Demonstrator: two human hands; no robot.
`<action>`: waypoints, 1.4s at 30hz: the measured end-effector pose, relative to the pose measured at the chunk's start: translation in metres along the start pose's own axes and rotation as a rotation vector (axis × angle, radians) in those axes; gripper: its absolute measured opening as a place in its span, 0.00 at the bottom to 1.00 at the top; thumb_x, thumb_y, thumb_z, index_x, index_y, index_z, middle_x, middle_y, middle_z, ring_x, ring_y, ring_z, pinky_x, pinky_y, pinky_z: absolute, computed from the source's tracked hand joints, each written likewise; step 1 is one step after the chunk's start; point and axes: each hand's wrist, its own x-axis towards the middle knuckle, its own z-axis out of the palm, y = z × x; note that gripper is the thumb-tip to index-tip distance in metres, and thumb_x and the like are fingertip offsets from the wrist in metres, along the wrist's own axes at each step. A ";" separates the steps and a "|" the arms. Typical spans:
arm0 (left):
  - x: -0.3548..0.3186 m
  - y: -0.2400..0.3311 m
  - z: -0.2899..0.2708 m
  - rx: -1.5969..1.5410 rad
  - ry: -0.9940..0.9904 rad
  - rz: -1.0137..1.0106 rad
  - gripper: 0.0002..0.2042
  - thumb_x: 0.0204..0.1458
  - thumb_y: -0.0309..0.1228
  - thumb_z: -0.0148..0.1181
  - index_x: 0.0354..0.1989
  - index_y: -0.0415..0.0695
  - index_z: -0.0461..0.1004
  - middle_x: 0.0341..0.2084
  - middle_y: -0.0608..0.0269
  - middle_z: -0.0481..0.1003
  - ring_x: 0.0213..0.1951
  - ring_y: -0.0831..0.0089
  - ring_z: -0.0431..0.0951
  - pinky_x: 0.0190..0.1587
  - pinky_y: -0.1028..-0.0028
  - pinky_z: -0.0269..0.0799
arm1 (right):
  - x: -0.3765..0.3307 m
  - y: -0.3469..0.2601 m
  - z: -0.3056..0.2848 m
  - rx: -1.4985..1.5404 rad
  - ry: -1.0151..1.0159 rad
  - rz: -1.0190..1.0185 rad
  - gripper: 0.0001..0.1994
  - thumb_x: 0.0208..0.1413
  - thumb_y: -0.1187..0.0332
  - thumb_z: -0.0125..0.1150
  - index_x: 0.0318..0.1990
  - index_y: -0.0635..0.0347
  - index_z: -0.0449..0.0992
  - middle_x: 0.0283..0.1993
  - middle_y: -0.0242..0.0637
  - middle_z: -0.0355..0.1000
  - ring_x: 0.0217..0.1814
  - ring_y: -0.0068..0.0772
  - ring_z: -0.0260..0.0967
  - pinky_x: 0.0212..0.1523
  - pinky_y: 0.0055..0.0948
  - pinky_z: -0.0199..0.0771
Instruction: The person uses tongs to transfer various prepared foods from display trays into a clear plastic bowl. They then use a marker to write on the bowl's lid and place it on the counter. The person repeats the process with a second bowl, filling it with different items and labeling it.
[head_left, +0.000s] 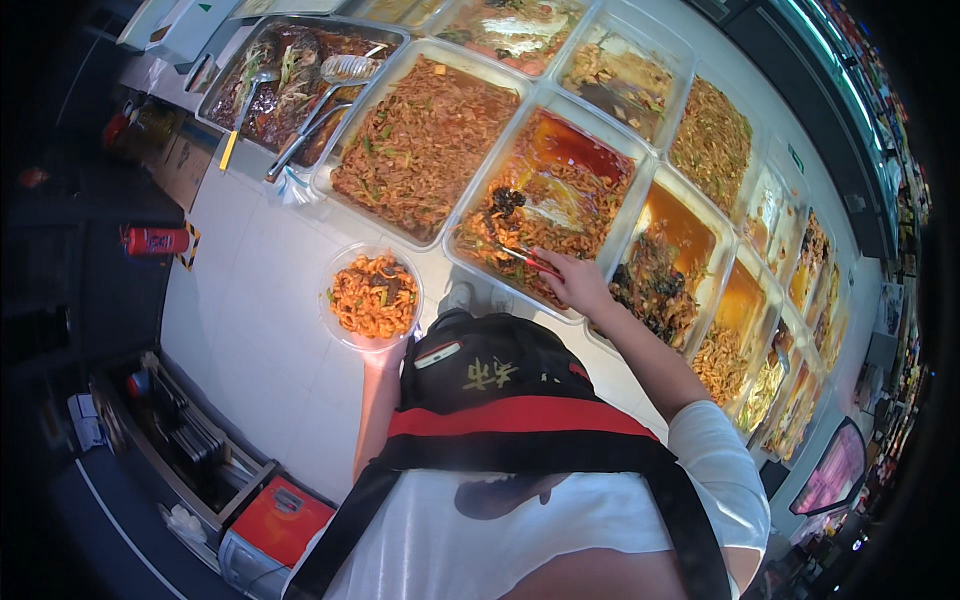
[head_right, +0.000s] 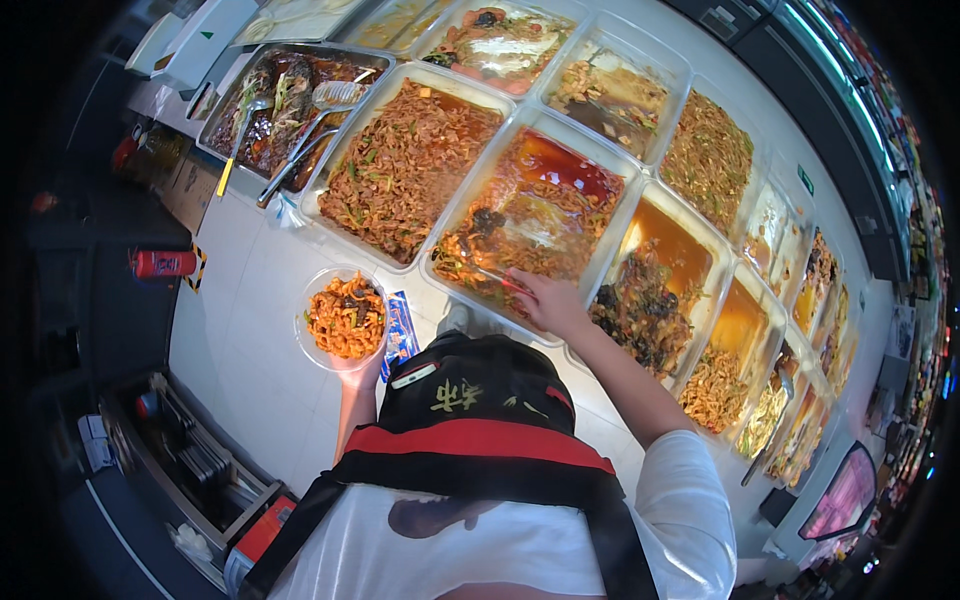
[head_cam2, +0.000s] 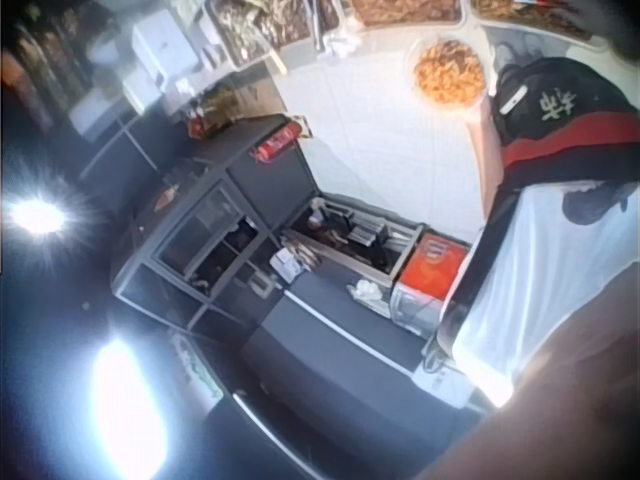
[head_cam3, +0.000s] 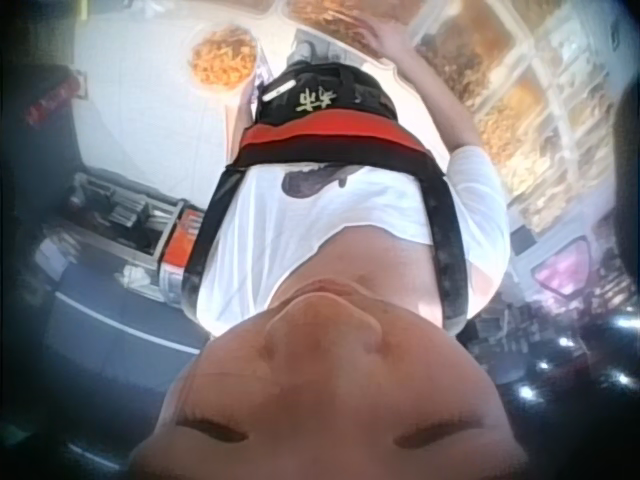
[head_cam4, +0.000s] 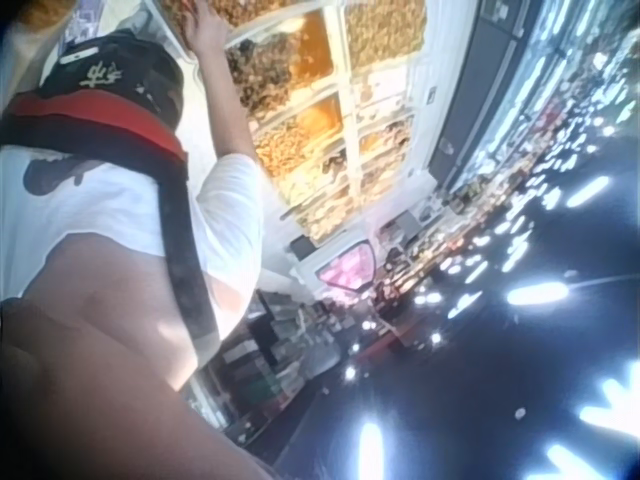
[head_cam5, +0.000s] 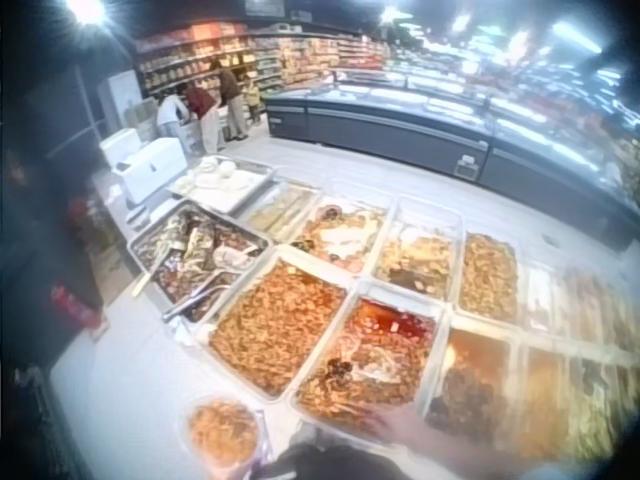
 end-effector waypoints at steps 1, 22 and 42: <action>0.002 0.000 0.000 0.023 -0.014 0.012 0.28 0.63 0.47 0.47 0.67 0.43 0.61 0.65 0.52 0.64 0.66 0.52 0.62 0.69 0.52 0.58 | -0.001 -0.001 -0.003 0.013 -0.014 0.022 0.22 0.58 0.57 0.59 0.61 0.42 0.71 0.39 0.41 0.78 0.32 0.49 0.76 0.32 0.42 0.77; 0.035 -0.012 0.038 -0.221 -0.104 -0.181 0.30 0.61 0.51 0.48 0.66 0.44 0.63 0.65 0.49 0.64 0.66 0.48 0.62 0.68 0.50 0.58 | 0.002 -0.017 -0.033 0.079 -0.094 0.159 0.22 0.57 0.59 0.61 0.60 0.45 0.73 0.41 0.46 0.79 0.42 0.53 0.76 0.44 0.45 0.76; 0.091 -0.064 0.074 0.163 -0.298 -0.225 0.34 0.61 0.60 0.41 0.69 0.51 0.58 0.66 0.60 0.63 0.66 0.60 0.64 0.68 0.54 0.60 | 0.008 -0.093 -0.187 0.472 0.013 0.107 0.20 0.59 0.68 0.64 0.59 0.57 0.74 0.49 0.39 0.79 0.47 0.27 0.76 0.50 0.27 0.74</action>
